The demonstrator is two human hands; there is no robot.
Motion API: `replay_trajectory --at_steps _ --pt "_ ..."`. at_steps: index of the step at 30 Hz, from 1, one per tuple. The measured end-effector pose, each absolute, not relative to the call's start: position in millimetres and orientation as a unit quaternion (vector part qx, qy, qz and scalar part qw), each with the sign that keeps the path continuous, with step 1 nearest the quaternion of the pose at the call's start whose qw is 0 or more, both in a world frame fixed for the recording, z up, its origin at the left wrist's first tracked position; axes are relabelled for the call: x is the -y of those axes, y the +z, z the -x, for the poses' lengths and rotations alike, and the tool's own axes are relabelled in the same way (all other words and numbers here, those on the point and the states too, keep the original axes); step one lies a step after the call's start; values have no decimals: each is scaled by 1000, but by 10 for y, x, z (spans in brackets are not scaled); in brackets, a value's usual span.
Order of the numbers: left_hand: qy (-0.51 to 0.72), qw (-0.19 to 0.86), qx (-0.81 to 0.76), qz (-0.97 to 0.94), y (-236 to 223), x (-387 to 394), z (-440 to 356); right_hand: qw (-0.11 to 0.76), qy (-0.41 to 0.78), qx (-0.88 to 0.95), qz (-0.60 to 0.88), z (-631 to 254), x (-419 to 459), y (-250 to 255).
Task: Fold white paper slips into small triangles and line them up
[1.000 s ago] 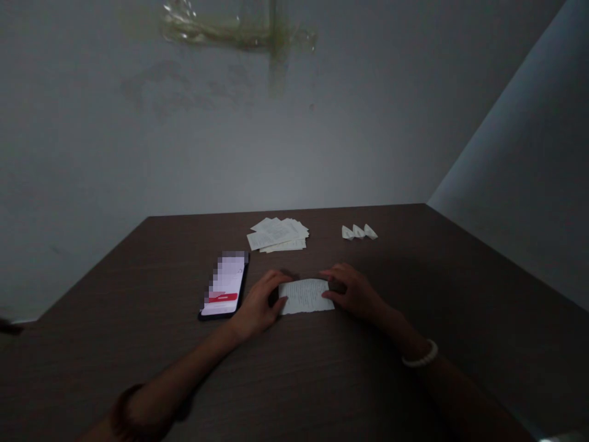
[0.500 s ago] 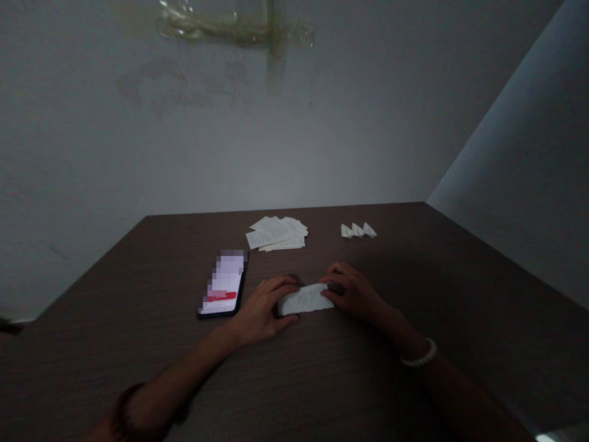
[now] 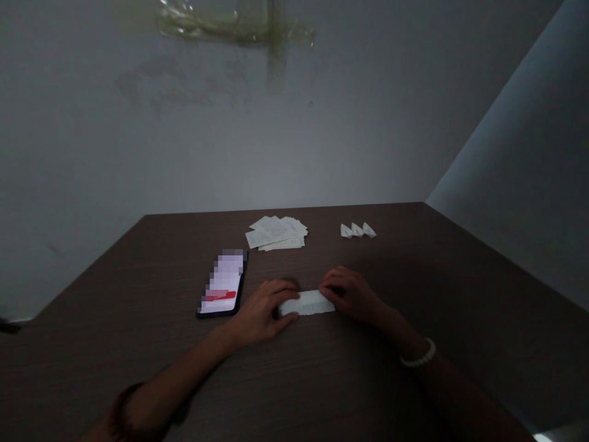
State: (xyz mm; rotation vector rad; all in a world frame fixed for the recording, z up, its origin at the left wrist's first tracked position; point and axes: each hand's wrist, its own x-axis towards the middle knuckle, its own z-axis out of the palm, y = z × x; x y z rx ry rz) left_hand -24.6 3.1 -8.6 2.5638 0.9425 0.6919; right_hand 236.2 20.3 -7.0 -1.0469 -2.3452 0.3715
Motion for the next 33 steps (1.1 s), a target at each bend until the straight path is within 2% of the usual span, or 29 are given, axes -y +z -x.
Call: replay_trajectory --at_steps 11,18,25,33 --pt "249 167 -292 -908 -60 -35 224 255 137 882 373 -2334 -150 -77" --pt "262 174 -328 -891 -48 -19 223 267 167 874 370 -2348 -175 -68" --pt "368 230 -432 -791 -32 -79 254 355 255 801 409 -2341 -166 -33" --pt "468 293 -509 -661 -15 -23 162 385 340 720 466 -2216 -145 -44"
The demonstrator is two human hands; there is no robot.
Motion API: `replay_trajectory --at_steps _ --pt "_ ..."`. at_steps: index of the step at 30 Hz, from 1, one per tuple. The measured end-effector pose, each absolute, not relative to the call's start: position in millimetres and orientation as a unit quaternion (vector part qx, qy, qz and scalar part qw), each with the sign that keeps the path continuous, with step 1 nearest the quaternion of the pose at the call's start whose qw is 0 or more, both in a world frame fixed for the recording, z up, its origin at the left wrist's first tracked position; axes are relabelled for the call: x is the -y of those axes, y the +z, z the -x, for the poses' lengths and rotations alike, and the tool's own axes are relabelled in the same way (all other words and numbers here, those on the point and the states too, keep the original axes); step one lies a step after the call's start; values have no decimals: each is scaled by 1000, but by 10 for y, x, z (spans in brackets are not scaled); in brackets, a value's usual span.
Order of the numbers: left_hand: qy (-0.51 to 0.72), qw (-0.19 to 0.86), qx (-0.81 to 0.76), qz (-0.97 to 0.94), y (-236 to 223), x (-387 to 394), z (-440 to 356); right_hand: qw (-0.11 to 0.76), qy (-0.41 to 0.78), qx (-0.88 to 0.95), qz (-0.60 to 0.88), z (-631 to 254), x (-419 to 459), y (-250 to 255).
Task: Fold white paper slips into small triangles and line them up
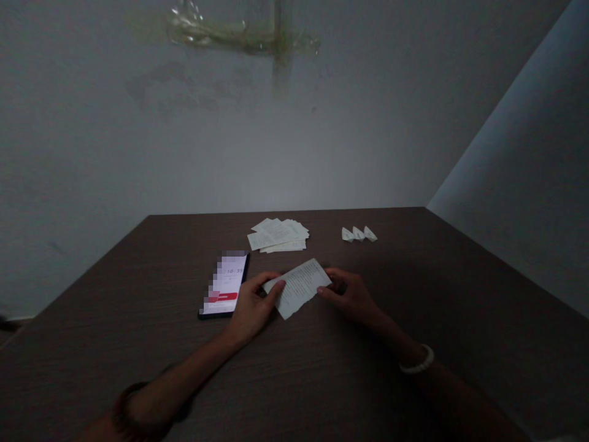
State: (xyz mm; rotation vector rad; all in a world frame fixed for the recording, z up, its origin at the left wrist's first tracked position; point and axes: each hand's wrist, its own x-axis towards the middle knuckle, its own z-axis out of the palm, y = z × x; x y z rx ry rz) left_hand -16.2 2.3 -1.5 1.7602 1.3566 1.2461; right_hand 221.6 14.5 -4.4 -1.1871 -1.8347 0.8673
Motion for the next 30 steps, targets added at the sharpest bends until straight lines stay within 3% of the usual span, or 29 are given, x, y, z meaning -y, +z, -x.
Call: replay_trajectory --at_steps 4,10,20,30 --pt "478 356 -498 -630 -9 -6 125 394 414 685 451 -2217 -159 -68" --pt "386 458 -440 -669 -22 13 108 463 481 608 429 -2217 -200 -134" --pt "458 479 -497 -561 -100 -92 117 450 451 626 449 -2191 -184 -119" --pt "479 456 -482 -575 -67 -60 115 447 465 608 463 -2202 -192 -137"
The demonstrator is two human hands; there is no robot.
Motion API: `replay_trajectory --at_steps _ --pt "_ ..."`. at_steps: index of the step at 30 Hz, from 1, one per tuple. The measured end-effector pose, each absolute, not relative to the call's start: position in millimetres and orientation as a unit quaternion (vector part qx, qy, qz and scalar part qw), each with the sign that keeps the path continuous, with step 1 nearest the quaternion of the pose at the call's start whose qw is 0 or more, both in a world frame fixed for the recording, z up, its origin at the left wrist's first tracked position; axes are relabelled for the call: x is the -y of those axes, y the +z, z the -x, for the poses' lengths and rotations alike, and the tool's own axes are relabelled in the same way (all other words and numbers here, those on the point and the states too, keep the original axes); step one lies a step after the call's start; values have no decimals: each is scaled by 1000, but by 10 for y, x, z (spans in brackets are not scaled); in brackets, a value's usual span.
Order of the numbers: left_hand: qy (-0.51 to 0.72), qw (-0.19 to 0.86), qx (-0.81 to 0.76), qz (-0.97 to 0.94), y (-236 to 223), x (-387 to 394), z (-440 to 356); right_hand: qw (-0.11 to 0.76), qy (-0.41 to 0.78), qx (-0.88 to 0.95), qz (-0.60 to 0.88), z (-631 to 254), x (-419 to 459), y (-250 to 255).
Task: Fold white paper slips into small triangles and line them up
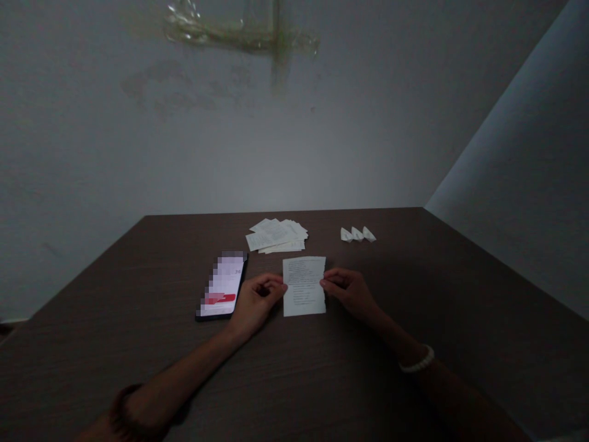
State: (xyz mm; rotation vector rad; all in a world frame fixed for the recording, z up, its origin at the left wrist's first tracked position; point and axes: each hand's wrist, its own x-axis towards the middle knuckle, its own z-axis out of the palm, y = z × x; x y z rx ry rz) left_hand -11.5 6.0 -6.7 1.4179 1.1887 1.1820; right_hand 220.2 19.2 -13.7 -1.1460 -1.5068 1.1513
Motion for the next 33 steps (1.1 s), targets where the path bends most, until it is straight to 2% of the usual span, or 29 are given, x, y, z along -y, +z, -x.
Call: replay_trajectory --at_steps 12,25,29,33 --pt "489 521 -465 -522 -46 -41 115 440 481 609 452 -2232 -193 -152" --pt "468 460 -413 -631 -24 -26 117 456 505 590 435 -2310 -237 -118" --pt "433 428 -385 -694 10 -1 89 375 516 655 405 -2300 -187 -30" --pt "429 412 -390 -703 39 8 76 296 470 733 393 -2230 -114 11"
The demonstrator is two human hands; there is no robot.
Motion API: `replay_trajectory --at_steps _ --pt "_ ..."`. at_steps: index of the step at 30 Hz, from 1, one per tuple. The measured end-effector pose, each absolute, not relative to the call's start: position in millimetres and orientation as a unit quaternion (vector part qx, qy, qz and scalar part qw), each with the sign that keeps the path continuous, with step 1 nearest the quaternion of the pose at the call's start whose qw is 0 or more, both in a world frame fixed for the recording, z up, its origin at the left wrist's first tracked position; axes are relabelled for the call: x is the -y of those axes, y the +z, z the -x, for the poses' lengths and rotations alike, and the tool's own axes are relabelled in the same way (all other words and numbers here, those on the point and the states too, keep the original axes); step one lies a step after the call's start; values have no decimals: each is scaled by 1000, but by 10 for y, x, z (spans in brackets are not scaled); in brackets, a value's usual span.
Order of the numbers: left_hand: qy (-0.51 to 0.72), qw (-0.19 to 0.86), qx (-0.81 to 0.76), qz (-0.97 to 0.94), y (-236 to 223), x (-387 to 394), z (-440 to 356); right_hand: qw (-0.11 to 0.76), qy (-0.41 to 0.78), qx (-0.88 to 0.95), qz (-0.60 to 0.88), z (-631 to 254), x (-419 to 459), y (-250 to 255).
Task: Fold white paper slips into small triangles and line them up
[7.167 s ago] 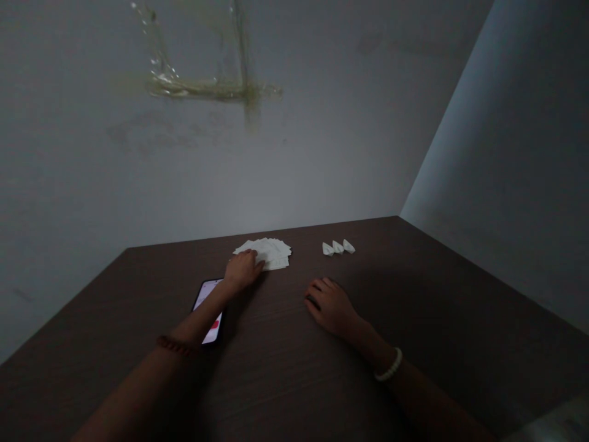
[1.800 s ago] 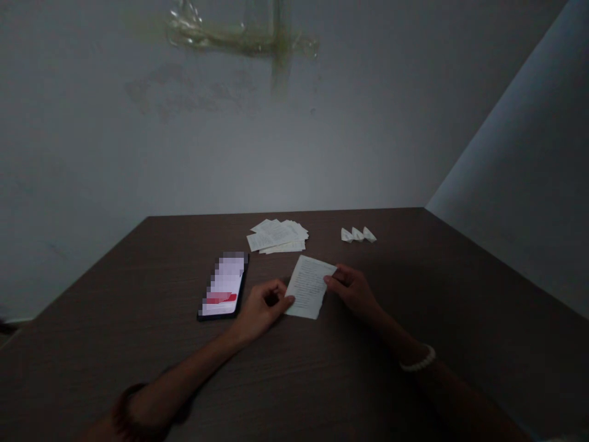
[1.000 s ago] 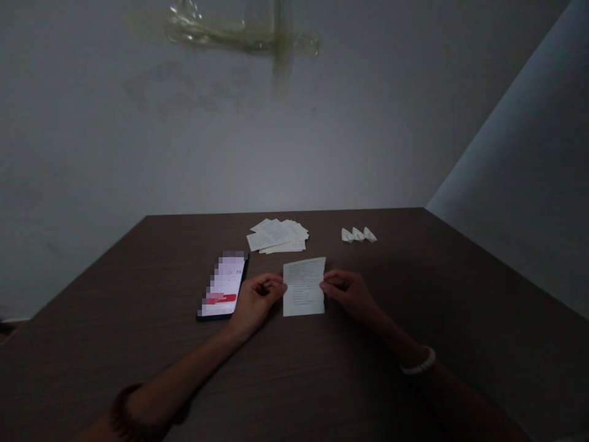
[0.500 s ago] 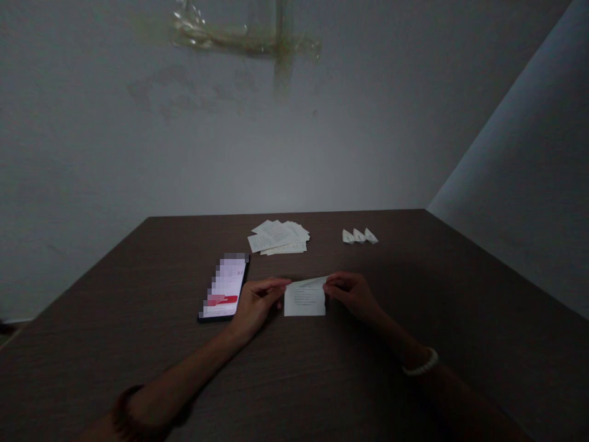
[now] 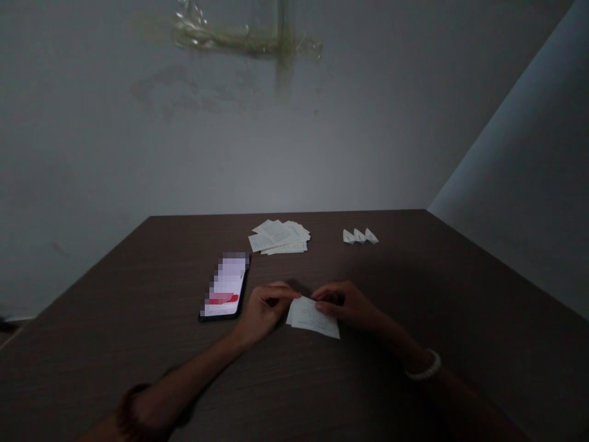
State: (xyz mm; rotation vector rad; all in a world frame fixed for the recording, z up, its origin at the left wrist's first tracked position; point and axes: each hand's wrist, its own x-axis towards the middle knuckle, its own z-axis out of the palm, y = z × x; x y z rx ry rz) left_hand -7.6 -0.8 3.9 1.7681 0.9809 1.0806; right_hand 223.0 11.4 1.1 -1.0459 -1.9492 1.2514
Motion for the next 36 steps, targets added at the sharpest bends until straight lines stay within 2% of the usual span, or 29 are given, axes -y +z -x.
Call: replay_trajectory --at_steps 8,13,21,28,36 --pt "412 431 -442 -670 -21 10 78 296 471 750 357 -2172 -99 -17" --pt "427 442 -439 -656 -44 -5 125 342 492 707 375 -2183 -143 -79" --pt "409 442 -454 -657 17 7 95 407 457 669 422 -2154 -175 -121" --pt "405 423 -490 -645 13 1 65 403 459 679 408 -2127 -138 -117" --pt "427 452 -470 -627 -6 -20 57 420 462 678 387 -2083 -81 -86"
